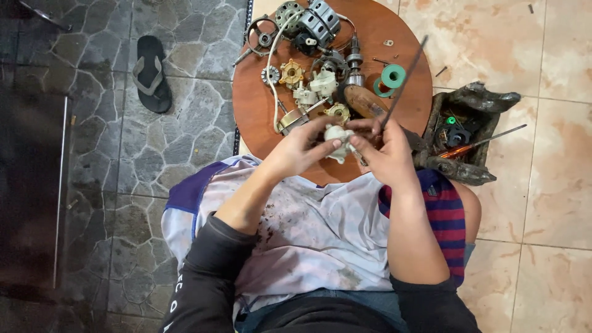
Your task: Final cleaning and inspection of a mechanical gear assembly, likely from a fan motor, using a screwdriver to probe parts.
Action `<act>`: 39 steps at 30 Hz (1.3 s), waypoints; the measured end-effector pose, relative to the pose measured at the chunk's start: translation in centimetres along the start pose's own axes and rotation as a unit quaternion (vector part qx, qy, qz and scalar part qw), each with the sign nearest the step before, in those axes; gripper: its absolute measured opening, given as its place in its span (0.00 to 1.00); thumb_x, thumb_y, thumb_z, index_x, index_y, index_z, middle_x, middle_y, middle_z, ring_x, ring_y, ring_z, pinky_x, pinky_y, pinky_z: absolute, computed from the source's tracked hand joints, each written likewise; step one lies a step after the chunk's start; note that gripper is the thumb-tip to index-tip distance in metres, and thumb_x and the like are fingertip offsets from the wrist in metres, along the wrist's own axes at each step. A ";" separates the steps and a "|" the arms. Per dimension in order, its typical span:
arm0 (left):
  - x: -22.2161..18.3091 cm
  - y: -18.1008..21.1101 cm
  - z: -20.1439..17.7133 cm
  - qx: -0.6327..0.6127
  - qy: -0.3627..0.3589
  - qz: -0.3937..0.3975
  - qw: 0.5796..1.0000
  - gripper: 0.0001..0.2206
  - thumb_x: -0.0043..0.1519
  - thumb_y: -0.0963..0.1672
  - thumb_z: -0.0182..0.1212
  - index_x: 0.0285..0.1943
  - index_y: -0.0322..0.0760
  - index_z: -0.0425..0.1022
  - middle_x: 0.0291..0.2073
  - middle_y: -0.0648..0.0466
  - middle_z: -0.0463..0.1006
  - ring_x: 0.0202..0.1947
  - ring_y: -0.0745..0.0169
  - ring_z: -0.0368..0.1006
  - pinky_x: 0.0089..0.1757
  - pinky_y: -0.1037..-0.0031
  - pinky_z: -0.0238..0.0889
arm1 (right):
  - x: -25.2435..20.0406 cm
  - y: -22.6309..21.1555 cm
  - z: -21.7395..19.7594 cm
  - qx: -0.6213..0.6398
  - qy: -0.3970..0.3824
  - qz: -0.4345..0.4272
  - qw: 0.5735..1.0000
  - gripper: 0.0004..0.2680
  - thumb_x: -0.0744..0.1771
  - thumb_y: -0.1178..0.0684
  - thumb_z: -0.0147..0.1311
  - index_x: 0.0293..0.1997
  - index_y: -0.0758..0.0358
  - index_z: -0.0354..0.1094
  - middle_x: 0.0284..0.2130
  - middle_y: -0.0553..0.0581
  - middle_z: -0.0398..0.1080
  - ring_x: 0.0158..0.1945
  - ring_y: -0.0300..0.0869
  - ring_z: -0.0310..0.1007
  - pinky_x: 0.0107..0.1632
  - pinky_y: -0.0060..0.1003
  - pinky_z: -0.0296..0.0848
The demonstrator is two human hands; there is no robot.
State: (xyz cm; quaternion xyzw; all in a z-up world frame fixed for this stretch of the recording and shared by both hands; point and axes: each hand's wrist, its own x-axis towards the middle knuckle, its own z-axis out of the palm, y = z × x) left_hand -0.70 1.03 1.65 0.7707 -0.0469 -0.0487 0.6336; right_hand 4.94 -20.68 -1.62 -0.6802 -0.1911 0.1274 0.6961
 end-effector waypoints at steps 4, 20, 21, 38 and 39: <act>0.3 0.2 -0.5 0.024 -0.005 -0.012 1.000 0.26 0.65 0.48 0.63 0.72 0.43 0.63 0.55 0.35 0.78 0.58 0.33 0.73 0.54 0.46 0.66 | -0.1 -0.5 0.7 -0.065 0.019 0.039 0.997 0.14 0.68 0.61 0.63 0.39 0.58 0.53 0.46 0.61 0.79 0.44 0.38 0.79 0.43 0.32 0.76; 1.0 -4.7 -1.5 0.342 0.078 -0.154 0.924 0.25 0.60 0.50 0.65 0.65 0.42 0.69 0.60 0.43 0.71 0.56 0.31 0.72 0.54 0.48 0.69 | 1.5 4.9 -1.3 -0.425 -0.162 0.188 0.870 0.11 0.63 0.59 0.64 0.43 0.63 0.62 0.39 0.69 0.72 0.50 0.65 0.75 0.47 0.57 0.73; 1.0 -4.6 -1.6 0.340 0.085 -0.165 0.922 0.25 0.60 0.50 0.66 0.65 0.41 0.69 0.61 0.43 0.70 0.56 0.29 0.71 0.54 0.48 0.69 | 1.5 5.6 -1.4 -0.431 -0.163 0.190 0.867 0.12 0.63 0.59 0.65 0.44 0.62 0.62 0.40 0.69 0.73 0.52 0.66 0.74 0.50 0.58 0.73; 2.5 -12.8 -1.7 0.474 0.043 -0.204 0.855 0.50 0.43 0.47 0.82 0.75 0.30 0.55 0.63 0.41 0.67 0.64 0.40 0.59 0.56 0.51 0.68 | 1.4 -0.1 -1.0 -0.463 -0.148 0.207 0.849 0.13 0.66 0.52 0.63 0.46 0.67 0.61 0.43 0.72 0.69 0.53 0.67 0.73 0.50 0.58 0.73; 2.4 -12.9 -1.5 0.502 0.039 -0.192 0.843 0.48 0.44 0.46 0.81 0.74 0.30 0.56 0.61 0.42 0.69 0.63 0.41 0.61 0.55 0.54 0.68 | 1.4 -0.5 -0.9 -0.462 -0.147 0.208 0.850 0.13 0.67 0.51 0.62 0.46 0.67 0.61 0.43 0.72 0.69 0.53 0.68 0.73 0.49 0.58 0.73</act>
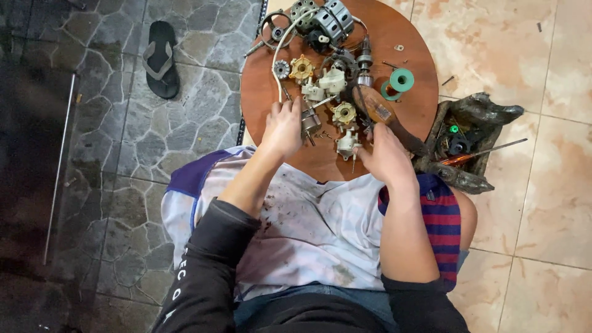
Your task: Final cleaning and inspection of a mechanical gear assembly, likely from a fan motor, using a screwdriver to probe parts.
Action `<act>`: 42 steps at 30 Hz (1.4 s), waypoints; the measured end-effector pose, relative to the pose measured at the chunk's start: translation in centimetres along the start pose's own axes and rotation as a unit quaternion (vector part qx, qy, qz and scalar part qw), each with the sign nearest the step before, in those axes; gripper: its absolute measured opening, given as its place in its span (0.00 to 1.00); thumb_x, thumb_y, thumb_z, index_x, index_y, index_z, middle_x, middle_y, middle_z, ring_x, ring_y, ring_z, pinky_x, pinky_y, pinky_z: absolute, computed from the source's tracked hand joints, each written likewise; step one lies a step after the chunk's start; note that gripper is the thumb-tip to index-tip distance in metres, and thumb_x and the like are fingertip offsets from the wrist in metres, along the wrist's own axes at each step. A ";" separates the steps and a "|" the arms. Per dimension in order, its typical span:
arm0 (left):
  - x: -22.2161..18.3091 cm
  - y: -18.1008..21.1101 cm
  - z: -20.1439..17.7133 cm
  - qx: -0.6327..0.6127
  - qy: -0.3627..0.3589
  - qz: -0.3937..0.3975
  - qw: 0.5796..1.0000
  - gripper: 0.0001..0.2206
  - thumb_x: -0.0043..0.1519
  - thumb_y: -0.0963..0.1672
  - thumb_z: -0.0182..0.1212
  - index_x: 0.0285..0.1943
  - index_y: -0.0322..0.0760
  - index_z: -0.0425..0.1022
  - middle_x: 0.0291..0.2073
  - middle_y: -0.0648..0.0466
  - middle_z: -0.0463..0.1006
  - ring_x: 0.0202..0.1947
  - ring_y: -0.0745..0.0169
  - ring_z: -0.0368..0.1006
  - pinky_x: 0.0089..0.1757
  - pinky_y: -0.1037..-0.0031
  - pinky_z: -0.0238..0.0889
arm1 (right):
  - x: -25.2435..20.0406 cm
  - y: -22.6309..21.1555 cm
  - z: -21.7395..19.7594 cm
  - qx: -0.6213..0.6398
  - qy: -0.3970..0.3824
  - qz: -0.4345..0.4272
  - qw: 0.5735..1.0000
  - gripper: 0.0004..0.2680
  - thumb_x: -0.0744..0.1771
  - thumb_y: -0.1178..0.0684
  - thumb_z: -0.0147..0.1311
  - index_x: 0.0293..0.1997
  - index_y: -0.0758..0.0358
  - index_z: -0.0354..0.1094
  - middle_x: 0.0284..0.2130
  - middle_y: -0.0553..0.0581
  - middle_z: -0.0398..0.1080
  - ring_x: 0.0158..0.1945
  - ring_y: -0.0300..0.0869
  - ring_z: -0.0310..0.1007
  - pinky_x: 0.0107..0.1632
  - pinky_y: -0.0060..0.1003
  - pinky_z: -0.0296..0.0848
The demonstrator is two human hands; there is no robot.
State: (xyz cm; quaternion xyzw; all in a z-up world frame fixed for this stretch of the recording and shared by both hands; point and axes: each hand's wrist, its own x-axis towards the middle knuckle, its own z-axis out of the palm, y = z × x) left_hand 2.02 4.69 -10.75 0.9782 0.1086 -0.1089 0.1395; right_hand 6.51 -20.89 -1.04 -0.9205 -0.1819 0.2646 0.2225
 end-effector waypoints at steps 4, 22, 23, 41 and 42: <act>-0.2 0.0 -0.3 0.032 0.025 0.007 0.999 0.42 0.46 0.41 0.76 0.72 0.30 0.59 0.57 0.44 0.70 0.60 0.44 0.62 0.52 0.55 0.68 | 0.1 0.8 0.5 -0.004 0.005 -0.011 1.000 0.08 0.69 0.54 0.55 0.45 0.68 0.62 0.40 0.72 0.69 0.50 0.68 0.73 0.45 0.58 0.73; -2.0 1.7 -3.2 -0.067 0.051 0.024 0.996 0.40 0.37 0.36 0.78 0.63 0.36 0.65 0.54 0.51 0.68 0.57 0.46 0.59 0.45 0.53 0.74 | -0.5 0.3 -1.2 0.051 0.055 -0.026 0.997 0.06 0.70 0.57 0.53 0.49 0.69 0.69 0.40 0.72 0.73 0.47 0.67 0.76 0.43 0.56 0.75; -2.5 2.1 -4.3 -0.089 0.060 0.032 0.994 0.38 0.38 0.33 0.72 0.63 0.34 0.64 0.53 0.49 0.67 0.57 0.44 0.59 0.43 0.54 0.75 | -0.4 0.6 -1.0 0.086 0.061 -0.005 0.994 0.09 0.70 0.52 0.55 0.51 0.66 0.69 0.39 0.68 0.75 0.46 0.62 0.76 0.43 0.54 0.74; -5.6 5.9 -6.4 -0.196 0.334 0.263 0.884 0.35 0.46 0.38 0.71 0.68 0.39 0.68 0.59 0.51 0.71 0.54 0.49 0.65 0.56 0.71 0.65 | 2.1 2.6 4.7 0.520 0.057 -0.168 0.835 0.12 0.69 0.48 0.61 0.49 0.64 0.67 0.19 0.55 0.67 0.12 0.41 0.66 0.15 0.30 0.61; -5.6 5.9 -6.1 -0.234 0.318 0.260 0.881 0.38 0.44 0.40 0.74 0.69 0.39 0.66 0.59 0.50 0.70 0.54 0.47 0.64 0.55 0.68 0.65 | 2.9 4.3 5.7 0.507 0.048 -0.187 0.840 0.13 0.67 0.52 0.65 0.51 0.66 0.68 0.19 0.58 0.69 0.13 0.42 0.69 0.15 0.30 0.62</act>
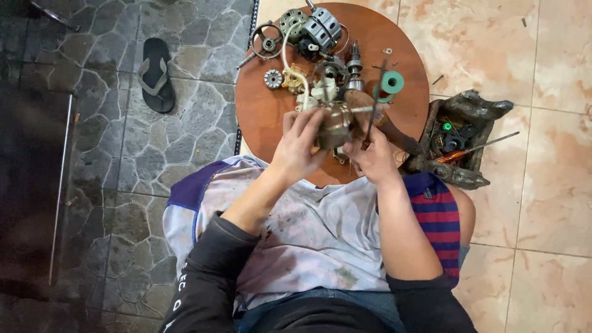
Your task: Final cleaning and inspection of a mechanical gear assembly, likely from a fan motor, using a screwdriver to probe parts.
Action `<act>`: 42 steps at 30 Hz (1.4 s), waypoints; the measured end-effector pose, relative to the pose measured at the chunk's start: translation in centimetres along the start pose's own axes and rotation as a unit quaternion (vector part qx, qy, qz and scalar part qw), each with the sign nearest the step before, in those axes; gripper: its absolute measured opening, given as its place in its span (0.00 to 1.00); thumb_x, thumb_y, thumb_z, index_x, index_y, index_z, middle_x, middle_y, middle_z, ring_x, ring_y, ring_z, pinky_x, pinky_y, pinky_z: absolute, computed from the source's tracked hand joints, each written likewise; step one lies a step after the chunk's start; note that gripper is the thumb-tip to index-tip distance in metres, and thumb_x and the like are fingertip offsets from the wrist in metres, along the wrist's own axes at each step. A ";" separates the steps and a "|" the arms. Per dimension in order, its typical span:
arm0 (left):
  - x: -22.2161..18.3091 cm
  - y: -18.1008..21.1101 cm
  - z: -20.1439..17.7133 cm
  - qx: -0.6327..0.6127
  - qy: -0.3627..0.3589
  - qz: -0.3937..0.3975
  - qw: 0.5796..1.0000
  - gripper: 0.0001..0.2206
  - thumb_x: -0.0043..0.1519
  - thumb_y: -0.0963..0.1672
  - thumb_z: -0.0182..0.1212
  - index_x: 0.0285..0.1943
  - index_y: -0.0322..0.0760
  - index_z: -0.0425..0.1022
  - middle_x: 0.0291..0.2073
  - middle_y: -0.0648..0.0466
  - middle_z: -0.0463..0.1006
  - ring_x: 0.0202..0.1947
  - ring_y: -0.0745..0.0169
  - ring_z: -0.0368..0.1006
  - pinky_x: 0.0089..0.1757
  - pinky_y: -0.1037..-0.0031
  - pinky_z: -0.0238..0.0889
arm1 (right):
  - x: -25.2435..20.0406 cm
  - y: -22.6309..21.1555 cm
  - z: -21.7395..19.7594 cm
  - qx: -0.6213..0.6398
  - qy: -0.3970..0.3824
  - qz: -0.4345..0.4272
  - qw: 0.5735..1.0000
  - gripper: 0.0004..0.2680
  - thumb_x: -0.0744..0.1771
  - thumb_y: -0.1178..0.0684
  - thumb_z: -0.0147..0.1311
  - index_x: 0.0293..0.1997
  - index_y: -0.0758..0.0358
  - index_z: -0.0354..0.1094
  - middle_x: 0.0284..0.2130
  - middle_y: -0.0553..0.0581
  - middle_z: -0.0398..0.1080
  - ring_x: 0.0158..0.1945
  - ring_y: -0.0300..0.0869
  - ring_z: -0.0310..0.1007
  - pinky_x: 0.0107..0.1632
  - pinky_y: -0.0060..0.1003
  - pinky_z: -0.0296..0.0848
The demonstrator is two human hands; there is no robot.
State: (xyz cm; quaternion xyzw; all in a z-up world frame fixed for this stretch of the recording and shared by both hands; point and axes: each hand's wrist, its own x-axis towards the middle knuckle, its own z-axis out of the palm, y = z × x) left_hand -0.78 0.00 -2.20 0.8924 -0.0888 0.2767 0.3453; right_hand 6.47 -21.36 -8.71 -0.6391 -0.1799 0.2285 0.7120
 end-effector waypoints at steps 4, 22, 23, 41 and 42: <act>1.1 0.9 -1.9 -0.100 -0.005 -0.087 0.991 0.36 0.49 0.46 0.78 0.66 0.32 0.65 0.54 0.42 0.70 0.52 0.37 0.64 0.51 0.57 0.67 | -0.3 -4.0 1.9 0.044 -0.017 -0.032 0.998 0.23 0.66 0.52 0.66 0.67 0.66 0.63 0.29 0.61 0.76 0.14 0.37 0.68 0.16 0.26 0.65; 1.7 1.9 -2.7 -0.190 -0.127 -0.366 0.902 0.22 0.65 0.54 0.55 0.55 0.34 0.63 0.40 0.34 0.72 0.47 0.31 0.72 0.45 0.47 0.64 | -2.1 -7.3 4.8 -0.074 0.131 0.004 0.989 0.26 0.55 0.59 0.79 0.58 0.58 0.75 0.46 0.59 0.78 0.48 0.40 0.78 0.36 0.23 0.78; 1.6 2.0 -2.6 -0.214 -0.136 -0.372 0.893 0.20 0.66 0.53 0.53 0.54 0.34 0.61 0.39 0.33 0.72 0.46 0.31 0.73 0.43 0.48 0.65 | -2.0 -7.8 5.0 -0.092 0.140 0.004 0.986 0.24 0.56 0.58 0.79 0.57 0.56 0.77 0.43 0.57 0.79 0.46 0.38 0.78 0.41 0.28 0.79; 0.6 0.3 -0.7 -0.566 -0.032 -0.437 0.699 0.26 0.62 0.55 0.64 0.56 0.36 0.62 0.41 0.48 0.69 0.40 0.59 0.71 0.40 0.60 0.75 | -0.8 -7.0 4.4 -0.105 0.132 -0.091 0.981 0.14 0.66 0.59 0.66 0.58 0.65 0.72 0.55 0.67 0.74 0.54 0.45 0.72 0.42 0.35 0.78; 0.6 0.4 -0.7 -0.573 -0.022 -0.445 0.688 0.24 0.65 0.57 0.58 0.54 0.37 0.61 0.39 0.51 0.66 0.40 0.62 0.70 0.40 0.65 0.73 | -0.9 -6.8 4.1 -0.138 0.121 -0.110 0.977 0.15 0.68 0.60 0.62 0.63 0.67 0.70 0.59 0.72 0.71 0.62 0.57 0.69 0.51 0.49 0.79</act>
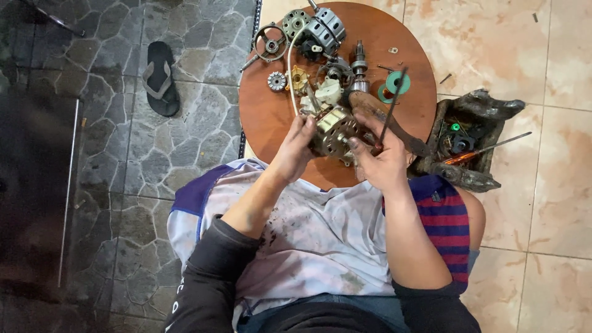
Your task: Final cleaning and inspection of a mechanical gear assembly, likely from a fan motor, using a screwdriver to probe parts.
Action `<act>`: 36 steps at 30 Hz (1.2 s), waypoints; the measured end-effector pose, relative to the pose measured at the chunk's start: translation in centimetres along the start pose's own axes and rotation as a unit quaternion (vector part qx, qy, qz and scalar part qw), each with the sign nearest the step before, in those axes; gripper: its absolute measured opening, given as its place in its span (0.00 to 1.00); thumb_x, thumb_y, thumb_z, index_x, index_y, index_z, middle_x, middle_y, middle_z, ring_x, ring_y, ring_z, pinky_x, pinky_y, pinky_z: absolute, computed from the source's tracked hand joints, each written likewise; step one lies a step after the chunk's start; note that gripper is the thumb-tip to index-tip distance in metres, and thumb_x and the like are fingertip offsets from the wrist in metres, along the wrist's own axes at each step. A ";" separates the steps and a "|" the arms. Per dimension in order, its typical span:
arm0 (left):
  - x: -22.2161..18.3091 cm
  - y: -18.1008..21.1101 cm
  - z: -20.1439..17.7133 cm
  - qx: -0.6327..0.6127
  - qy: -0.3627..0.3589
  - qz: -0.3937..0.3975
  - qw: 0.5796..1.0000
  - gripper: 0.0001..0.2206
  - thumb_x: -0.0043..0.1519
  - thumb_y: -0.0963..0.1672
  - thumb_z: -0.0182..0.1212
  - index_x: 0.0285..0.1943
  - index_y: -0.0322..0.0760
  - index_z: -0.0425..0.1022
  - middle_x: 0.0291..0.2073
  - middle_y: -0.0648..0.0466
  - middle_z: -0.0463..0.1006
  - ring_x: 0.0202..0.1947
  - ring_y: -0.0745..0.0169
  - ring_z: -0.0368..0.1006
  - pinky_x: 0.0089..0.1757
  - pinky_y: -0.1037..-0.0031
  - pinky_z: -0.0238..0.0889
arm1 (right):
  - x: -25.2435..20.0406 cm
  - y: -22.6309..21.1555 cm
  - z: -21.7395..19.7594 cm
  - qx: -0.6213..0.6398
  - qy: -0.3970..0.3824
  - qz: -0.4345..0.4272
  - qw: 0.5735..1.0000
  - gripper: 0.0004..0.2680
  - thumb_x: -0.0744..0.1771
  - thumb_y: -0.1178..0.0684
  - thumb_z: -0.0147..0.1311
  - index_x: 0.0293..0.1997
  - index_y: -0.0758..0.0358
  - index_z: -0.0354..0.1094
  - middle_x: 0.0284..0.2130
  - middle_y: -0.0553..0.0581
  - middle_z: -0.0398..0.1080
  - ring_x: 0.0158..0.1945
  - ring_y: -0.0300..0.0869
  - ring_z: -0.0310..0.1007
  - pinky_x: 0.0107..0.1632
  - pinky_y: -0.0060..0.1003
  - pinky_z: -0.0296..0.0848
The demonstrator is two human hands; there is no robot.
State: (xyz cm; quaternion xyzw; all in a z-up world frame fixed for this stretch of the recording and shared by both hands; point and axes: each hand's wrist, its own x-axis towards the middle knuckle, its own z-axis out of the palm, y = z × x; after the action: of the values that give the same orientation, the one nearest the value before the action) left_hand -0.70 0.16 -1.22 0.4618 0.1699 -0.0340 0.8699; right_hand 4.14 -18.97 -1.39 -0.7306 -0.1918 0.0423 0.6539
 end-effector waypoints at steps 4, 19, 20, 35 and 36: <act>-0.2 1.3 0.8 -0.042 -0.010 -0.001 0.999 0.21 0.67 0.54 0.57 0.56 0.40 0.58 0.42 0.51 0.61 0.42 0.59 0.67 0.44 0.62 0.73 | 0.1 -1.8 0.7 -0.038 -0.055 0.034 0.997 0.27 0.64 0.60 0.65 0.72 0.60 0.61 0.59 0.67 0.71 0.52 0.43 0.70 0.47 0.36 0.74; 0.6 0.6 -1.1 0.196 -0.122 0.054 0.972 0.14 0.72 0.51 0.52 0.59 0.44 0.61 0.36 0.52 0.72 0.39 0.64 0.69 0.43 0.69 0.70 | 0.0 2.6 0.8 -0.107 0.138 -0.151 0.973 0.32 0.52 0.45 0.80 0.58 0.69 0.72 0.48 0.66 0.71 0.51 0.57 0.76 0.53 0.48 0.76; 0.2 1.3 -0.6 0.228 -0.123 0.073 0.963 0.13 0.72 0.50 0.52 0.59 0.43 0.62 0.35 0.52 0.73 0.39 0.63 0.70 0.44 0.68 0.69 | 0.0 2.6 1.0 -0.092 0.153 -0.141 0.974 0.31 0.53 0.43 0.79 0.57 0.69 0.72 0.47 0.67 0.72 0.50 0.55 0.77 0.52 0.46 0.76; 0.1 2.5 -1.6 0.702 0.006 0.240 0.671 0.17 0.68 0.55 0.53 0.36 0.42 0.70 0.27 0.47 0.78 0.44 0.45 0.76 0.45 0.43 0.59 | 0.2 2.3 0.0 0.077 0.207 0.048 0.974 0.15 0.63 0.46 0.69 0.48 0.63 0.74 0.27 0.56 0.72 0.28 0.39 0.71 0.33 0.39 0.72; 0.2 2.6 -2.0 0.674 -0.015 0.204 0.710 0.20 0.69 0.55 0.51 0.35 0.38 0.68 0.23 0.39 0.75 0.35 0.31 0.76 0.37 0.43 0.65 | 0.4 2.2 -0.3 0.116 0.200 0.042 0.972 0.12 0.65 0.47 0.67 0.44 0.64 0.72 0.19 0.55 0.67 0.16 0.39 0.67 0.22 0.37 0.66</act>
State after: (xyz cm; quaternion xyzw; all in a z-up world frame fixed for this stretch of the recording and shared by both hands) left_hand -0.43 3.25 -0.27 0.9482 -0.0094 0.0317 0.3160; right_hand 5.07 -19.32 -3.43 -0.6507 -0.0206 -0.0553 0.7570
